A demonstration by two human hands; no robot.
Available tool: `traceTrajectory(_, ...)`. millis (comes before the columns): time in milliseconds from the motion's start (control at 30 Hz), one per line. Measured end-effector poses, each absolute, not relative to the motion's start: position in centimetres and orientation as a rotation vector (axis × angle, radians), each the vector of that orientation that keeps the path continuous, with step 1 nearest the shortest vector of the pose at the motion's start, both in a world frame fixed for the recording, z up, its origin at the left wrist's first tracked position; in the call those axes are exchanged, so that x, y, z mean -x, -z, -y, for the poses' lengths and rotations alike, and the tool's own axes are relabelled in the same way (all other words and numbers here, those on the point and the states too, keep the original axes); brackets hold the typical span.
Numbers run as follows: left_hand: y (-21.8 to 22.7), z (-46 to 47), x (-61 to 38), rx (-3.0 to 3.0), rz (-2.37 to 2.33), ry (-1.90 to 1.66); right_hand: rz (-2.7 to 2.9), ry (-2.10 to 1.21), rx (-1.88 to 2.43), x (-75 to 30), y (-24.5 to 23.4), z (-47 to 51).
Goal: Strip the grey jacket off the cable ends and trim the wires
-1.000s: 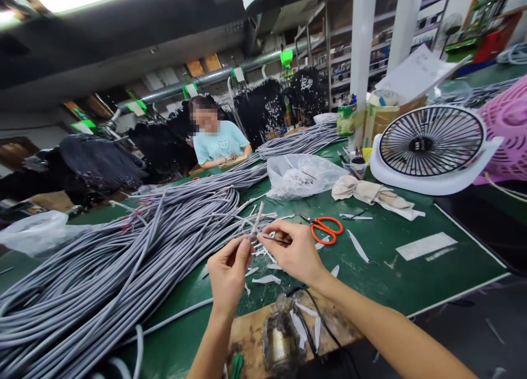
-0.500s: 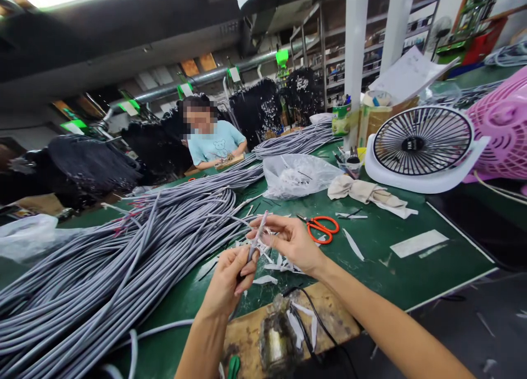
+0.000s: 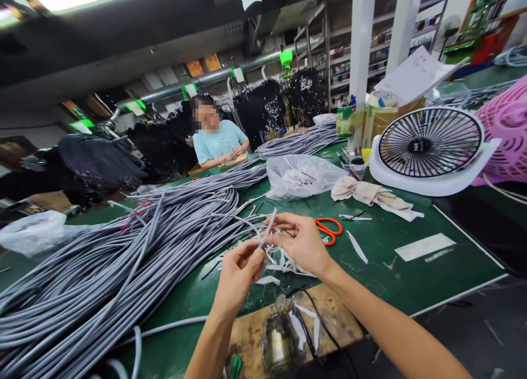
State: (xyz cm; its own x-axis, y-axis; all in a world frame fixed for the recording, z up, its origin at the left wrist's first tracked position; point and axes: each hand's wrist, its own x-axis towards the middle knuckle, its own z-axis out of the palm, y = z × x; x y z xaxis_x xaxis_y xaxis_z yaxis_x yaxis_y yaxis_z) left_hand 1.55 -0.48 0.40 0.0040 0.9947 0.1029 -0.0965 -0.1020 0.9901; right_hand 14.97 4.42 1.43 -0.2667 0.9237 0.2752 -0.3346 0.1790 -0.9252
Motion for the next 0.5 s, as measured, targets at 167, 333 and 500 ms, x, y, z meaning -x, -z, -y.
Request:
traceTrajectory(167, 0.1, 0.4, -2.0, -1.178, -1.152, -1.442, 1.218, -1.375, 0.644, -14.1, -1.0, -4.2)
traceTrajectory(333, 0.7, 0.7, -2.2, -1.433, -1.333, -1.564, 1.095, -1.477, 0.644, -13.2, -0.8, -3.7)
traceTrajectory(500, 0.8, 1.2, -2.3, -1.905, -1.418, -1.587, 1.079, -1.227, 0.759, -12.8, 0.5, -4.7)
